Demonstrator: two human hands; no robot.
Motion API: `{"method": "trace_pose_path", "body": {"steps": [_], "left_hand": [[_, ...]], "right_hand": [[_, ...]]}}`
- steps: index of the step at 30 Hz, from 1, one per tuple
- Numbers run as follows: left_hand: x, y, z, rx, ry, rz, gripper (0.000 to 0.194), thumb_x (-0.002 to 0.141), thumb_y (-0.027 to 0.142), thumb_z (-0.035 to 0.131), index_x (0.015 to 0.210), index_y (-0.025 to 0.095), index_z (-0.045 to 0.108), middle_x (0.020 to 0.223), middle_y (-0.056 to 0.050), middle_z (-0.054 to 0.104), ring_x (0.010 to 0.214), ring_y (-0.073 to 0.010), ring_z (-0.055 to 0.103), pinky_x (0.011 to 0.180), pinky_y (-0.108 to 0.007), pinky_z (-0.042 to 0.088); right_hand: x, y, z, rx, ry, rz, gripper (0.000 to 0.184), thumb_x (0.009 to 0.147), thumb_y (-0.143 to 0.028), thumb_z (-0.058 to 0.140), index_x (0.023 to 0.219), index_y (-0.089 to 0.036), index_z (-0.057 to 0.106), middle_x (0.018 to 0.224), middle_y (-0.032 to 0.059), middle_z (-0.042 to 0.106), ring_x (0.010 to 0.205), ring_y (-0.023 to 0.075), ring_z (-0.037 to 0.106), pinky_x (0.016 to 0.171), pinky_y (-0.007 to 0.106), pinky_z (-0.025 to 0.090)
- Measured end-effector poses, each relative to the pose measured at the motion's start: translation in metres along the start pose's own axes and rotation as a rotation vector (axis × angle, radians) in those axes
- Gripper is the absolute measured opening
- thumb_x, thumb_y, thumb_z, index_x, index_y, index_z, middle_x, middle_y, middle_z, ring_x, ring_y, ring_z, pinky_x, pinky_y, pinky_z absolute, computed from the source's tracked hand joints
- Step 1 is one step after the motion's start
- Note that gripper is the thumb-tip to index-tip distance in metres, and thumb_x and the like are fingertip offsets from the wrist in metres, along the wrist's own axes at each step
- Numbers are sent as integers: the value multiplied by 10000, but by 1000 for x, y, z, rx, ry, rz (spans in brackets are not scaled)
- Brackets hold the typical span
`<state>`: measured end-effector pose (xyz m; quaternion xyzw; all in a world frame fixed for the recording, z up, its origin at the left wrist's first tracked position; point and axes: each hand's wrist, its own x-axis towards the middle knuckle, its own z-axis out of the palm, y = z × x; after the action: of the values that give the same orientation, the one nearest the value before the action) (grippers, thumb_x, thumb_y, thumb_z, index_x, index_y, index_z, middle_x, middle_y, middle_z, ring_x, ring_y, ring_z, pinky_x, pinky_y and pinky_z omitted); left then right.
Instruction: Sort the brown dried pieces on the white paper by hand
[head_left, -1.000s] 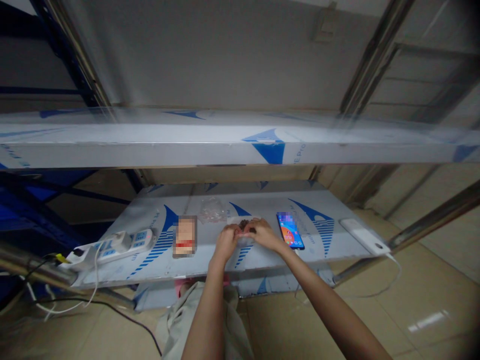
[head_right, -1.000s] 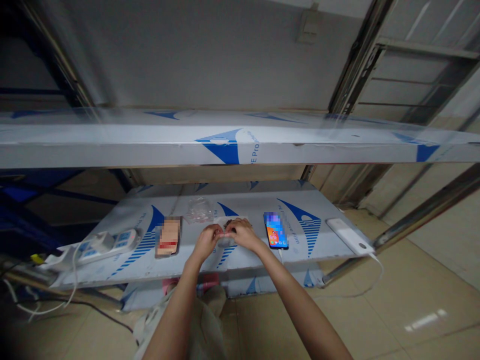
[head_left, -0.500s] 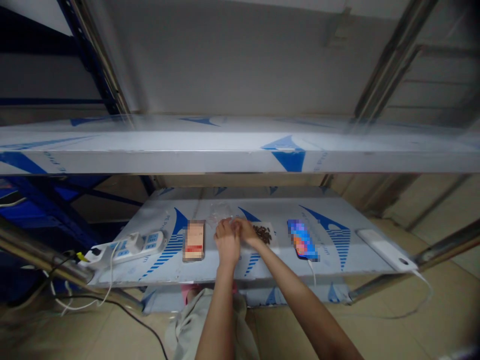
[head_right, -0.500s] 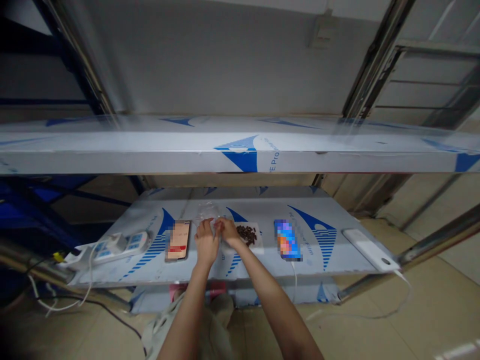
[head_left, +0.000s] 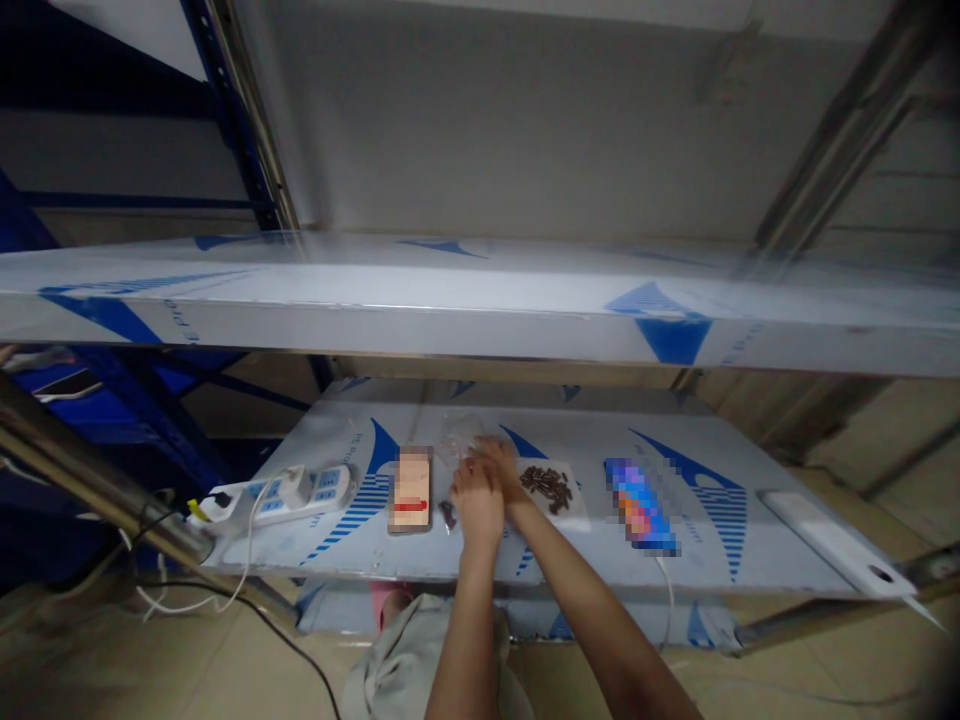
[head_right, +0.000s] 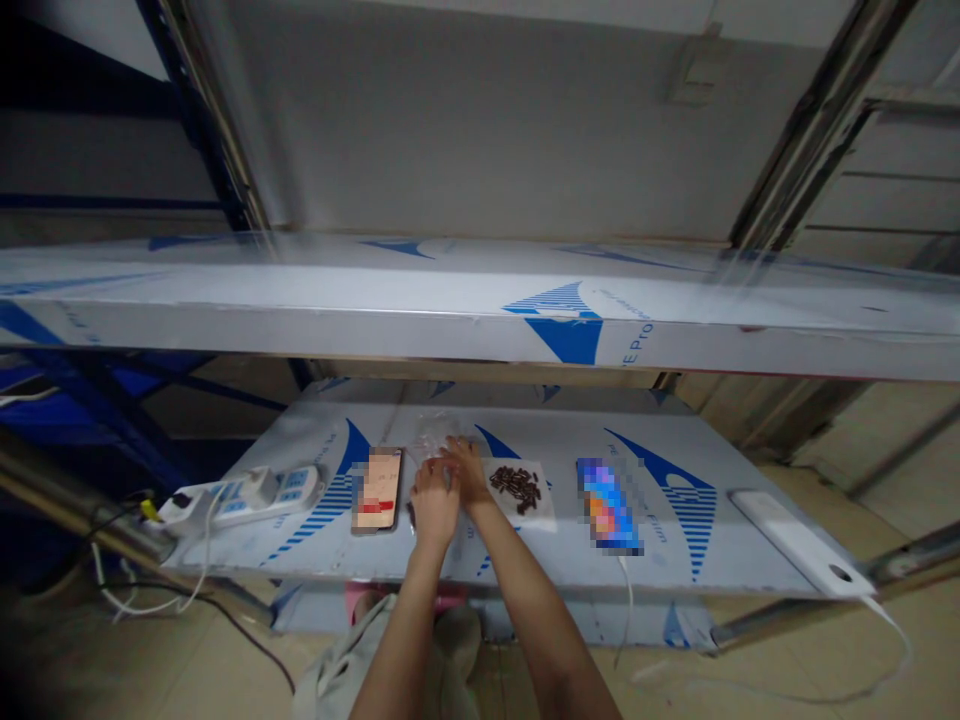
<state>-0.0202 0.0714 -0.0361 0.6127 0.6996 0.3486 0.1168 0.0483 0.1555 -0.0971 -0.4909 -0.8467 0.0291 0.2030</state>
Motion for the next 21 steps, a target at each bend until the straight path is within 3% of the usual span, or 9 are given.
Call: {"method": "trace_pose_path", "body": {"steps": [4, 7, 9, 13, 15, 21], "left_hand": [[-1, -3, -1, -54, -40, -54, 216, 773, 209, 416, 916, 167, 572, 972, -95, 545, 914, -225, 486, 720, -318, 347], [-2, -7, -3, -101, -32, -97, 199, 771, 214, 420, 881, 172, 580, 934, -87, 563, 893, -218, 508, 692, -299, 348], [-2, -10, -3, -112, -21, -132, 197, 778, 220, 409, 857, 168, 582, 898, -84, 575, 865, -212, 527, 679, -293, 348], [0, -14, 0, -163, -40, -170, 203, 799, 225, 378, 840, 161, 567, 862, -76, 589, 788, -181, 558, 667, -275, 364], [1, -14, 4, -262, -78, -129, 223, 819, 270, 359, 855, 166, 553, 872, -66, 596, 794, -167, 560, 686, -265, 381], [-7, 1, 15, -478, -220, 142, 263, 832, 314, 350, 867, 162, 562, 885, -62, 613, 829, -154, 557, 750, -261, 394]], "right_hand": [[3, 5, 5, -167, -82, -5, 185, 757, -137, 462, 709, -181, 635, 840, 96, 631, 925, 244, 492, 850, 407, 300], [1, 3, 4, -153, -64, 1, 197, 765, -159, 460, 694, -178, 643, 798, 91, 644, 884, 227, 515, 854, 389, 286], [-1, 0, -3, -100, 34, 72, 209, 782, -189, 448, 736, -187, 652, 801, 85, 654, 861, 214, 530, 838, 370, 295], [-14, -8, -27, 52, 383, 297, 285, 832, -280, 374, 903, -207, 641, 897, 68, 658, 844, 191, 551, 790, 329, 339], [-28, -13, -40, 119, 470, 299, 292, 830, -310, 377, 901, -215, 645, 905, 56, 661, 837, 190, 557, 786, 325, 349], [-85, -21, -73, 105, 451, 241, 264, 816, -267, 407, 913, -214, 647, 922, 50, 655, 897, 206, 545, 828, 349, 326]]}}
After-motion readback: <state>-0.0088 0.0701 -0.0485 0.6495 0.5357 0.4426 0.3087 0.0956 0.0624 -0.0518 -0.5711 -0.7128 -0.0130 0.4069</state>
